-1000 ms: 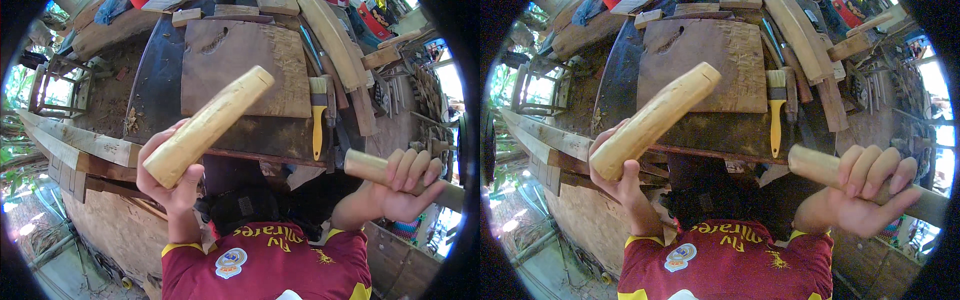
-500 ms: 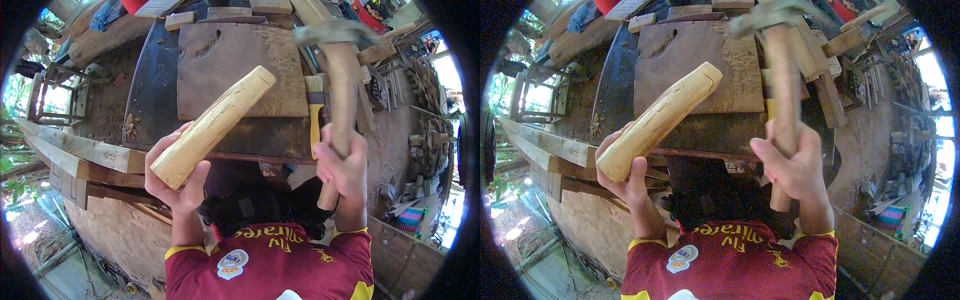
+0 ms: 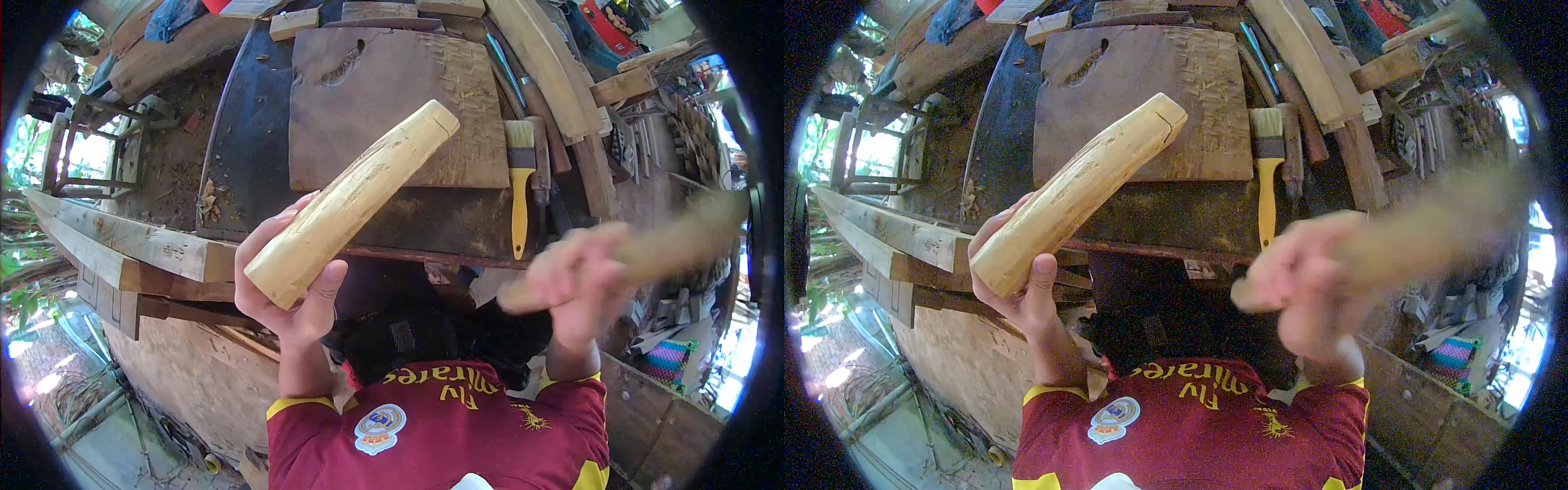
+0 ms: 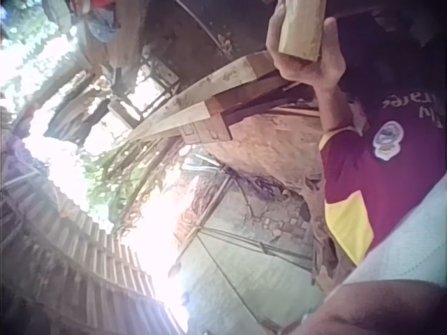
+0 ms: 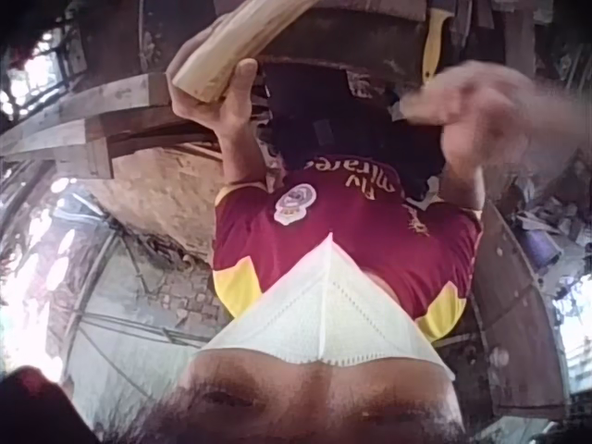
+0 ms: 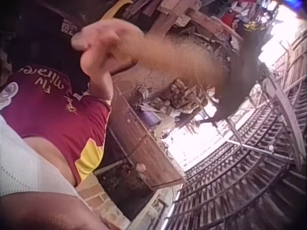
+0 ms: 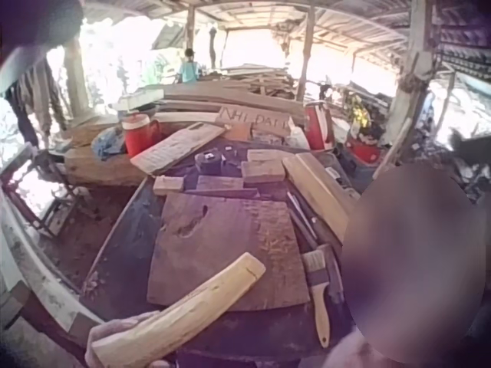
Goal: The person cleans a small wooden block and a workbench surface with a brush, then uses a hammer to drive nails into the block. The person repeatedly hammers the nails and inspects the block between strikes.
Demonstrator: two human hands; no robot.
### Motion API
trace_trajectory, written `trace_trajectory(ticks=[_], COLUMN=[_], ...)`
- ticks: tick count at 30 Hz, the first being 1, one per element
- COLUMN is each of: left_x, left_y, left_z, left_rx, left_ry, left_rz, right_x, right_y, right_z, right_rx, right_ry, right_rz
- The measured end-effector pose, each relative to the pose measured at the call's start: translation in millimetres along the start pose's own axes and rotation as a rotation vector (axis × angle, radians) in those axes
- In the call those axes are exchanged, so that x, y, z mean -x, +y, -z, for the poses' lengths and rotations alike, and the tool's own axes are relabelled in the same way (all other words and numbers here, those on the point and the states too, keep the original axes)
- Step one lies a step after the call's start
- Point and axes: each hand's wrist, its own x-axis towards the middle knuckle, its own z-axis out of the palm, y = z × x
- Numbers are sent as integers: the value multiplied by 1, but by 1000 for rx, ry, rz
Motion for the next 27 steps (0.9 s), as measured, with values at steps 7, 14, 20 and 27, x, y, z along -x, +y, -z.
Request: trace_trajectory(ticks=[7, 14, 20, 27], left_x=[0, -3, -11, -9], left_y=[-3, 6, 20, 17], left_z=[0, -4, -6, -9], left_rx=[-17, 36, 77, -44], left_ry=[-12, 154, 56, 106], left_rz=[-3, 295, 611, 657], right_x=[2, 7, -3, -8], right_y=[-12, -9, -37, -40], right_z=[-4, 30, 43, 32], right_rx=[147, -185, -4, -145], right_ry=[-89, -125, -31, 46], right_rz=[-636, 101, 629, 794])
